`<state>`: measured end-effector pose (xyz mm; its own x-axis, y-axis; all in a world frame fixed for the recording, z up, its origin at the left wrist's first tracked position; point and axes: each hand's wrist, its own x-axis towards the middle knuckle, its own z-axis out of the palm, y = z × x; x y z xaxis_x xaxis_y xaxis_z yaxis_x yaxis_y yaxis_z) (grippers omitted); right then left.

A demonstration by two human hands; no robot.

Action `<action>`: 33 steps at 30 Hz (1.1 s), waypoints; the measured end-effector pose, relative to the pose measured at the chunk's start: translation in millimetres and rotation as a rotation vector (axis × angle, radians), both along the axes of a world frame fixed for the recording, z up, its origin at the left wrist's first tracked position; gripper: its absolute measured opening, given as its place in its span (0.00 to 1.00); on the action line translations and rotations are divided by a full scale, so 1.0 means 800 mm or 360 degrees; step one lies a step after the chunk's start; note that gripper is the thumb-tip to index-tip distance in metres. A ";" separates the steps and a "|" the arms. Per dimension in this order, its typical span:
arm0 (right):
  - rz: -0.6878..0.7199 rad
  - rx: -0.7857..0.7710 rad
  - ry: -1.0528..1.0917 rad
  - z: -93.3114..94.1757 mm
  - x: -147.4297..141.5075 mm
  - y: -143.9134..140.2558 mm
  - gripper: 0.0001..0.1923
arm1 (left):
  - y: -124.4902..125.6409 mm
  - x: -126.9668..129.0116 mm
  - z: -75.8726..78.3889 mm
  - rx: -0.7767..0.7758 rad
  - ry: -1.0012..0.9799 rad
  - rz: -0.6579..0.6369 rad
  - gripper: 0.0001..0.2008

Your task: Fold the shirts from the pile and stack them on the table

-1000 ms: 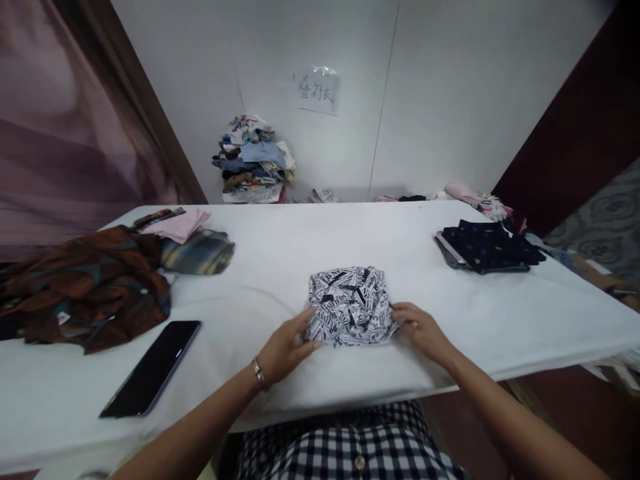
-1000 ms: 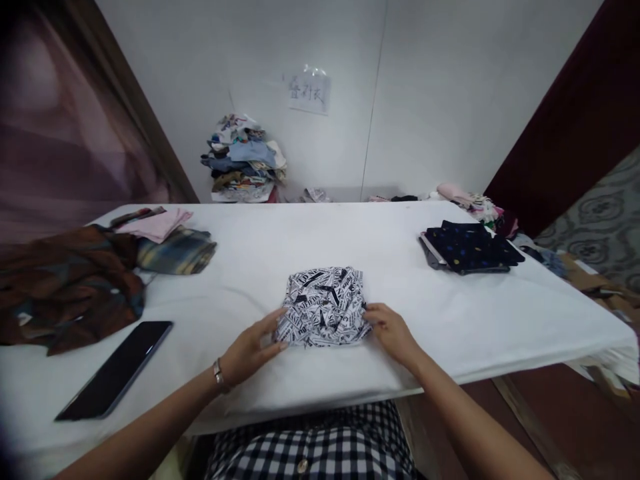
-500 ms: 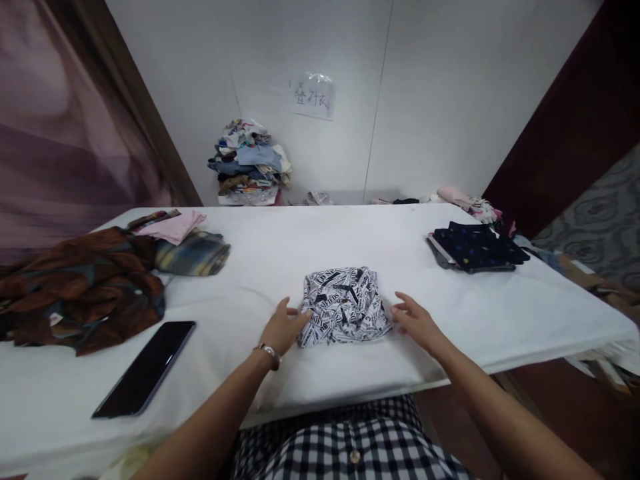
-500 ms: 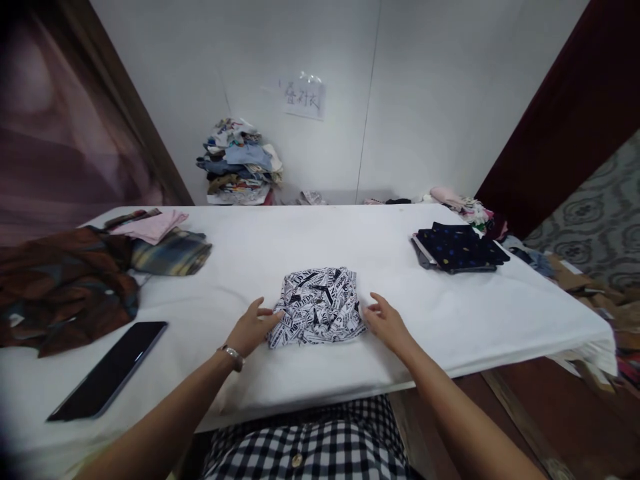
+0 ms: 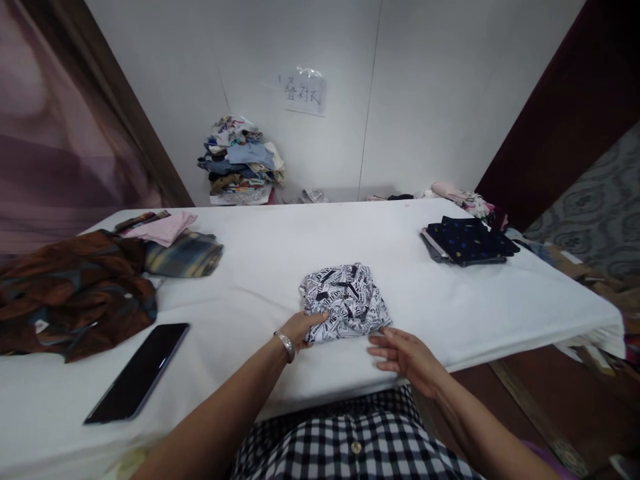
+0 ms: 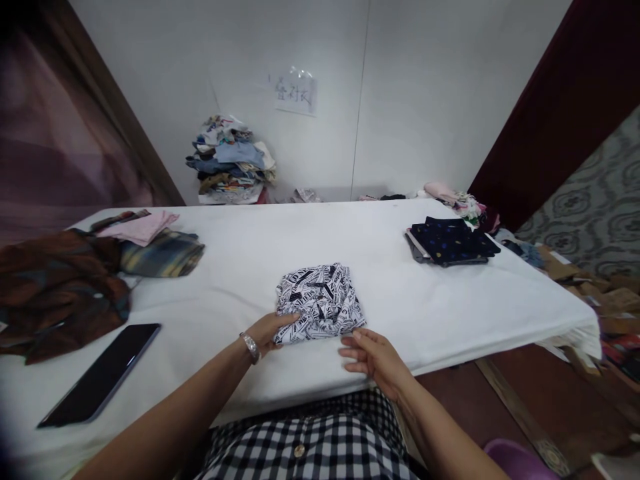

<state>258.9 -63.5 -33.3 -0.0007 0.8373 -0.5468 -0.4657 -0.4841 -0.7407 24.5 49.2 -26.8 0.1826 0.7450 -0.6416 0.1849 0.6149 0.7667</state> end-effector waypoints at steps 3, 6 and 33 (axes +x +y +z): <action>0.0011 0.0001 0.0075 0.000 -0.003 0.003 0.15 | -0.003 0.002 0.000 -0.0027 -0.0205 0.0032 0.18; 0.0008 -0.0006 0.0141 -0.002 -0.004 0.002 0.16 | -0.007 0.005 0.003 0.0011 -0.0437 0.0096 0.18; -0.0356 0.0149 0.0435 -0.014 -0.090 0.054 0.24 | -0.063 0.020 -0.025 0.0350 -0.0527 0.0291 0.27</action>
